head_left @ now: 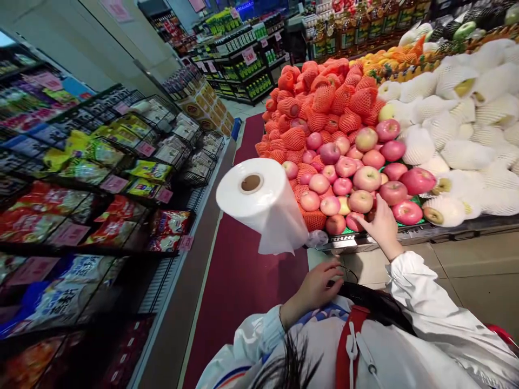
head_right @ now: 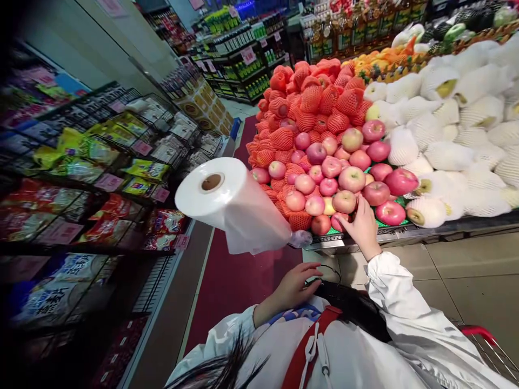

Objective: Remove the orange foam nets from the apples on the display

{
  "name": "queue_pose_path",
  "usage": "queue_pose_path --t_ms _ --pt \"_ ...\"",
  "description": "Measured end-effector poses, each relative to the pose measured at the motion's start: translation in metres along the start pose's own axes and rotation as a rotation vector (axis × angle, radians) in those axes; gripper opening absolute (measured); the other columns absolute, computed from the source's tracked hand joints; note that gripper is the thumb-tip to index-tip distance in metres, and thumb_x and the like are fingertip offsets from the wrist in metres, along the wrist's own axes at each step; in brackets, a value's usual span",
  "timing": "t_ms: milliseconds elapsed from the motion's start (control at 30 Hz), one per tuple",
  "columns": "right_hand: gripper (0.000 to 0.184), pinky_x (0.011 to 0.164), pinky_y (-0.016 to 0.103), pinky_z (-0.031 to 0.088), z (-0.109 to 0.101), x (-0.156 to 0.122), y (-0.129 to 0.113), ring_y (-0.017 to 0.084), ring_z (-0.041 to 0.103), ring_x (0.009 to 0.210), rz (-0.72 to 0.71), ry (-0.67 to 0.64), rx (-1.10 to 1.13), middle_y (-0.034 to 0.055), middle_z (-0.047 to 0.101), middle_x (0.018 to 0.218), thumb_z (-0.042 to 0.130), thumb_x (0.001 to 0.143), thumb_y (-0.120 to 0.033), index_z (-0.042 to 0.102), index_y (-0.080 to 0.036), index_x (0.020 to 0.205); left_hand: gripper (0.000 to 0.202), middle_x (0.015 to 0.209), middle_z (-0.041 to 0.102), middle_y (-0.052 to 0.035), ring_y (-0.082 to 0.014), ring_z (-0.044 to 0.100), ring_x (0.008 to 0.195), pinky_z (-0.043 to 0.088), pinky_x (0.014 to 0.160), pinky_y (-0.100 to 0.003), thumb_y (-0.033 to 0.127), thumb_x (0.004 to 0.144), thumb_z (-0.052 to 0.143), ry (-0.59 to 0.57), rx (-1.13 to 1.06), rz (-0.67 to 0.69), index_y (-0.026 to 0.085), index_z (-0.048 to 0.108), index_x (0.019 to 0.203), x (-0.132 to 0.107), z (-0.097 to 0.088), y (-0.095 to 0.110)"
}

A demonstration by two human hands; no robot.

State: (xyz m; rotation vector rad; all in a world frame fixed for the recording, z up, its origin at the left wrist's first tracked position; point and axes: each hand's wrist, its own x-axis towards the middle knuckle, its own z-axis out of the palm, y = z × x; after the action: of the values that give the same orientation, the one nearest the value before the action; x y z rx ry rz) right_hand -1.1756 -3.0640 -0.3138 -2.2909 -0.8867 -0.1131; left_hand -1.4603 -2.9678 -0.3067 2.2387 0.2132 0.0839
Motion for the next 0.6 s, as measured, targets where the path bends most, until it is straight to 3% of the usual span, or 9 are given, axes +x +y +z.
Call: queue_pose_path --t_ms 67,200,300,400,500,600 --pt "0.112 0.116 0.058 0.047 0.015 0.009 -0.009 0.046 0.050 0.144 -0.008 0.089 -0.053 0.0330 0.048 0.159 0.060 0.091 -0.081 0.039 0.003 0.163 0.029 0.146 0.070 -0.0163 -0.0320 0.070 0.133 0.060 0.112 -0.049 0.030 0.101 0.065 -0.034 -0.001 0.020 0.017 0.078 0.123 0.000 -0.005 -0.011" --pt "0.104 0.108 0.058 0.049 0.011 -0.007 -0.010 0.044 0.057 0.121 0.079 0.202 -0.160 0.0300 0.062 0.127 0.050 0.089 -0.093 0.062 -0.001 0.134 0.034 0.150 0.067 -0.0162 -0.0320 0.066 0.138 0.058 0.116 -0.051 0.031 0.102 0.064 -0.002 0.018 0.047 0.018 0.073 0.132 0.023 -0.006 -0.020" --pt "0.107 0.100 0.057 0.051 -0.004 -0.029 0.013 0.042 0.059 0.110 0.127 0.121 -0.255 0.0273 0.062 0.115 0.038 0.089 -0.099 0.066 -0.004 0.128 0.043 0.154 0.062 -0.0172 -0.0327 0.061 0.142 0.054 0.121 -0.052 0.028 0.100 0.066 0.072 0.044 0.070 0.016 0.064 0.142 0.063 0.002 -0.018" --pt "0.103 0.094 0.054 0.053 -0.015 -0.038 0.044 0.041 0.062 0.103 0.161 0.016 -0.353 0.0282 0.065 0.109 0.031 0.096 -0.092 0.065 0.000 0.126 0.055 0.153 0.061 -0.0191 -0.0338 0.058 0.144 0.051 0.124 -0.052 0.023 0.097 0.070 0.150 0.075 0.092 0.013 0.055 0.148 0.114 0.018 -0.014" --pt "0.085 0.098 0.052 0.053 -0.020 -0.029 0.061 0.043 0.064 0.108 0.110 -0.140 -0.454 0.0274 0.069 0.111 0.047 0.101 -0.078 0.065 0.002 0.127 0.064 0.154 0.058 -0.0218 -0.0375 0.057 0.144 0.050 0.124 -0.055 0.029 0.096 0.076 0.248 0.174 -0.005 0.012 0.048 0.151 0.160 0.035 -0.010" --pt "0.079 0.099 0.048 0.054 -0.025 -0.013 0.058 0.043 0.065 0.120 0.073 -0.284 -0.498 0.0256 0.070 0.125 0.066 0.099 -0.065 0.060 0.001 0.142 0.073 0.148 0.059 -0.0264 -0.0420 0.060 0.140 0.053 0.118 -0.056 0.041 0.090 0.086 0.249 0.327 -0.169 0.009 0.049 0.145 0.189 0.048 -0.004"
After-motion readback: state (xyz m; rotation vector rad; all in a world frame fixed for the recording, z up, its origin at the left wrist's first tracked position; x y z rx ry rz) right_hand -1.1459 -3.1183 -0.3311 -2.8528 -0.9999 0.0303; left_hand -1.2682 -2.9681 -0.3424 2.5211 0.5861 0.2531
